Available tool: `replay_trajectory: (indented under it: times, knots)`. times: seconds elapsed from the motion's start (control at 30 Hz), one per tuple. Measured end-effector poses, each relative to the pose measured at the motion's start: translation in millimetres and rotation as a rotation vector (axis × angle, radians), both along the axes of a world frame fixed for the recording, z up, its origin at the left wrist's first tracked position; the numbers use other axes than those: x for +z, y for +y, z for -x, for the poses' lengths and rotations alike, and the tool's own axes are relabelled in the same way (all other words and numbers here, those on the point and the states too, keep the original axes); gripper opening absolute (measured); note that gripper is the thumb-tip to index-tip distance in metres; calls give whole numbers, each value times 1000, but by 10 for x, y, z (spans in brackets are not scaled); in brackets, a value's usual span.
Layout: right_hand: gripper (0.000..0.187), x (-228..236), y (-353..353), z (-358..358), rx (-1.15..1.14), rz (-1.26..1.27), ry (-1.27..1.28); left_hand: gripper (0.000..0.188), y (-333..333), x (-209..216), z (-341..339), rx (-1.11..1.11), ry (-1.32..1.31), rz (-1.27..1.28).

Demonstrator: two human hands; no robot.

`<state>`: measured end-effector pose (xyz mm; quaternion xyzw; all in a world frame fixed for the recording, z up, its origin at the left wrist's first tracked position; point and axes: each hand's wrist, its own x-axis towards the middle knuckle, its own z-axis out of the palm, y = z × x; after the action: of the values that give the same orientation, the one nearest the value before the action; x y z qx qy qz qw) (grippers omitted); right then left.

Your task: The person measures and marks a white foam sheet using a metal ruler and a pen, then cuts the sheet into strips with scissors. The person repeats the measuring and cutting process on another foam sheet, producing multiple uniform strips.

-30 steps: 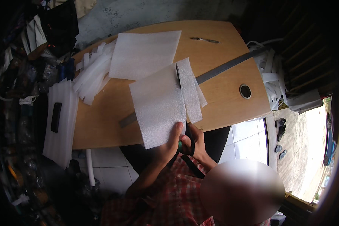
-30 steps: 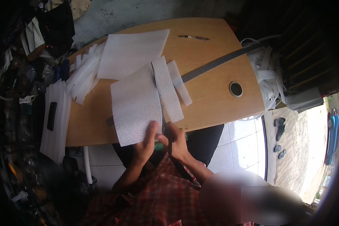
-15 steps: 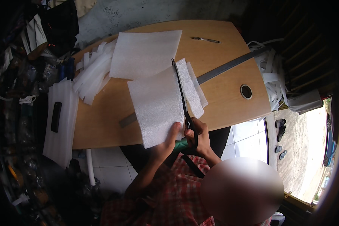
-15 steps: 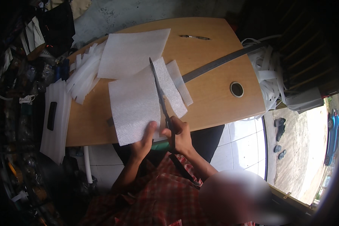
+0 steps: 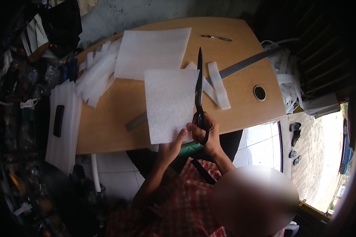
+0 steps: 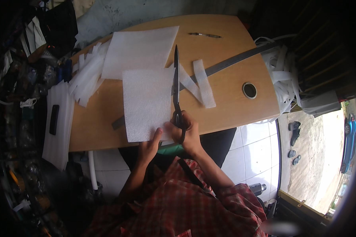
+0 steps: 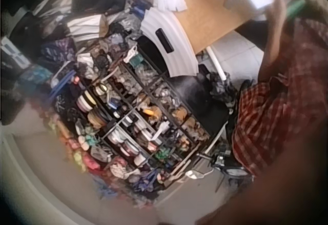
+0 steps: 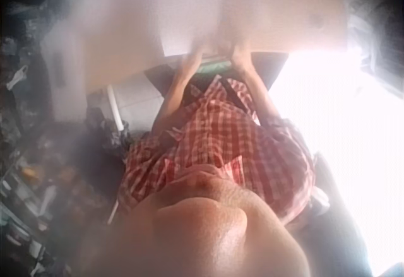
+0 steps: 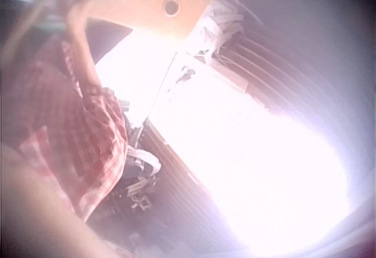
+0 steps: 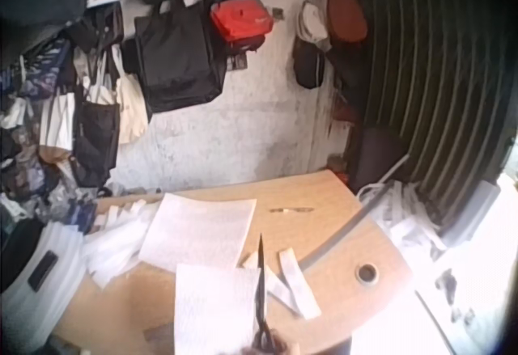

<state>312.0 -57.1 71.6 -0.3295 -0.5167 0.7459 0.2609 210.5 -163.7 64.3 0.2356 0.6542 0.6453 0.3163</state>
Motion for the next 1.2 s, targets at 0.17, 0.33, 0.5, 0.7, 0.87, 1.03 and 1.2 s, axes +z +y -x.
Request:
replay_trajectory:
  times: [0.17,0.33,0.5,0.7,0.87,1.03,1.2]
  knots:
    - [19,-58,93,-9,-74,-123,30,14,-58,32,166,-64,-179,-155]
    - [40,-65,92,-90,-38,-328,-71,17,58,113,190,133,-241,-48]
    - [80,-66,-105,-329,145,-323,-90,19,221,220,323,311,-322,-341]
    - [85,-99,-461,-560,309,-329,-167,22,361,310,460,327,-242,-320]
    - [84,-96,-550,-551,339,-371,-171,20,437,304,366,310,-186,-308]
    - [83,-112,-525,-481,317,-391,-167,15,465,263,250,310,-159,-269]
    - [73,-99,-533,-461,258,-446,-194,13,449,258,273,323,-161,-267]
